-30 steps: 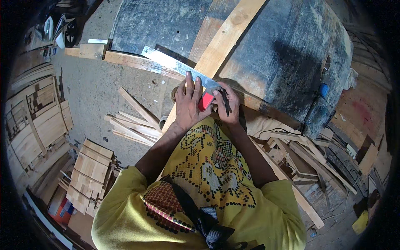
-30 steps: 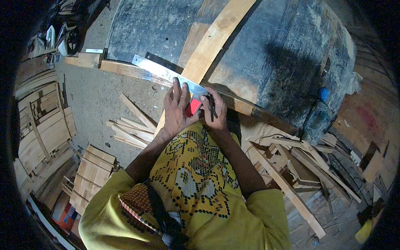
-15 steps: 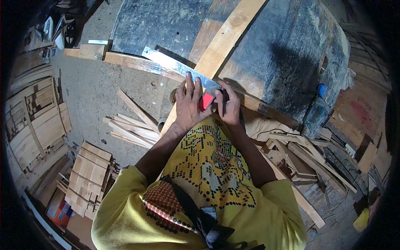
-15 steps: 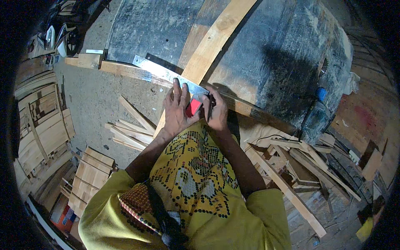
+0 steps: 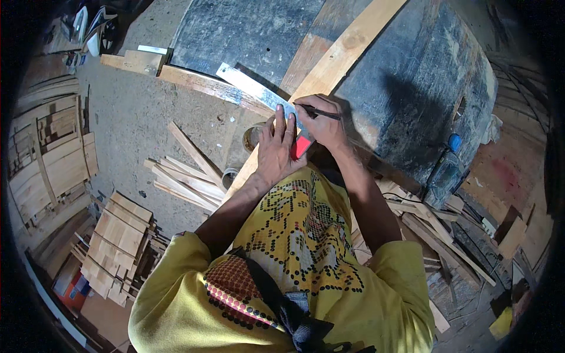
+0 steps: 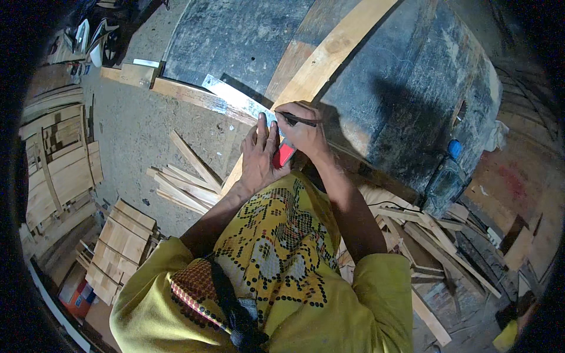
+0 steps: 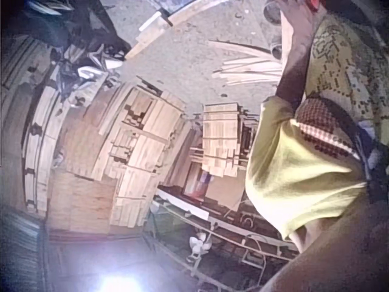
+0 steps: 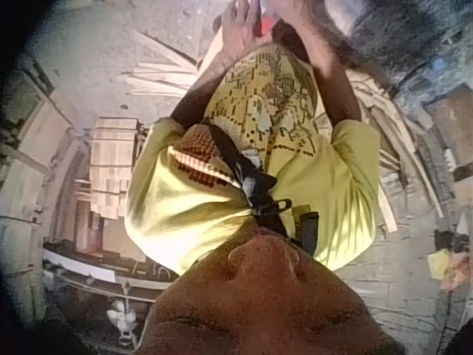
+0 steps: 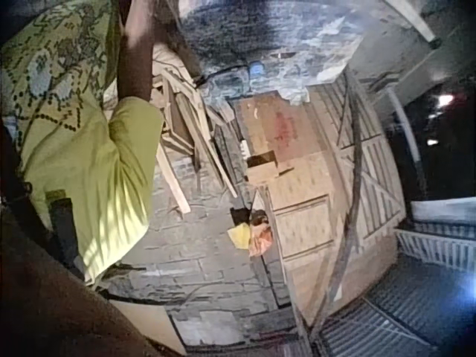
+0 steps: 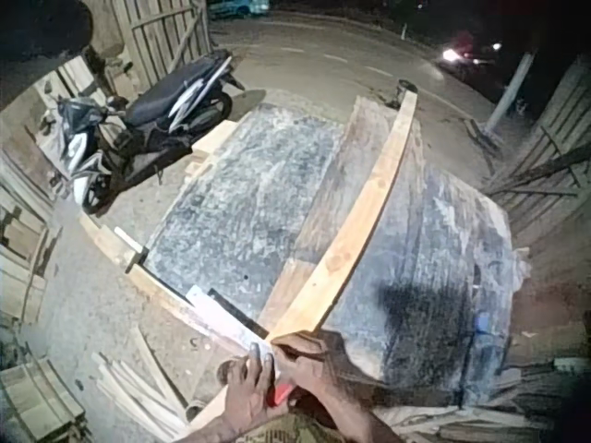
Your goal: Cutting a wooden board with a jigsaw after measuring and marking it with a square.
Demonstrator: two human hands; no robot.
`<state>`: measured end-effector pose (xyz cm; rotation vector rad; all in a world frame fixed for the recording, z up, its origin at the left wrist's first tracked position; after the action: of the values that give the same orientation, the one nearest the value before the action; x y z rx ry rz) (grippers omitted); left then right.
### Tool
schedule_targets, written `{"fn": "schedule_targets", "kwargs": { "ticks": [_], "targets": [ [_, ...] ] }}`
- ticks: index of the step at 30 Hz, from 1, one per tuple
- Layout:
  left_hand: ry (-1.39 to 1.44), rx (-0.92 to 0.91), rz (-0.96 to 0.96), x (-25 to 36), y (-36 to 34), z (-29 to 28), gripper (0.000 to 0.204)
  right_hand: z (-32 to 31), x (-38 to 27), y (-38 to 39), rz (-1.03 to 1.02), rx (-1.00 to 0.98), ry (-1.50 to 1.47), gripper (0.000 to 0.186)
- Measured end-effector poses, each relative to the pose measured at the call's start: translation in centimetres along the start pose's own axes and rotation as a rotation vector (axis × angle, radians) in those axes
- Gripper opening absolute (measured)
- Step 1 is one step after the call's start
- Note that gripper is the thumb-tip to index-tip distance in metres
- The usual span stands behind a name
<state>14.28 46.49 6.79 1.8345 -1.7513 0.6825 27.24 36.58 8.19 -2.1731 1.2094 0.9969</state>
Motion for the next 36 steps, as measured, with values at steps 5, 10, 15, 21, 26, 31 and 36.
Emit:
{"fn": "schedule_targets", "kwargs": {
  "ticks": [5, 10, 15, 21, 26, 31, 36],
  "targets": [
    [0.013, -0.007, -0.007, 0.0, 0.0, -0.1, 0.098, 0.3, -0.2, -0.5, -0.052, -0.049, 0.038, 0.015],
    [0.000, -0.006, -0.009, 0.0, 0.0, -0.1, 0.097, 0.4, -0.1, -0.9, -0.065, -0.091, 0.041, 0.014],
    [-0.004, -0.029, -0.014, -0.2, 0.1, 0.2, 0.098, -1.1, 0.0, -0.4, -0.122, -0.123, 0.068, 0.012],
    [-0.018, -0.018, -0.014, -0.3, 0.3, 0.4, 0.100, -5.5, 0.6, 3.1, -0.123, -0.265, 0.279, 0.011],
    [-0.015, -0.007, -0.013, 0.1, 0.2, 0.0, 0.101, -3.6, 0.9, 6.0, 0.187, 0.027, 0.098, 0.024],
    [0.307, 0.094, 0.018, -0.4, 0.7, -2.2, 0.105, -2.3, 1.9, 8.2, 0.210, 0.069, -0.151, 0.026],
    [0.423, 0.233, -0.376, -3.5, 3.7, -4.0, 0.075, -10.7, 8.8, 12.0, 0.480, 0.581, -0.365, 0.035]
  ]
}}
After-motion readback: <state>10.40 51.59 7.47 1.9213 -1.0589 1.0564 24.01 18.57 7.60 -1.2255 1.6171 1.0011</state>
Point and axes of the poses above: each hand's wrist, its own y-axis away from the middle knuckle, its own z-axis out of the palm, x = y × z, the point moved 4 cm from there along -y, towards the middle knuckle, and after that the axes turned 11 degrees about y, right-handed, at the moved point
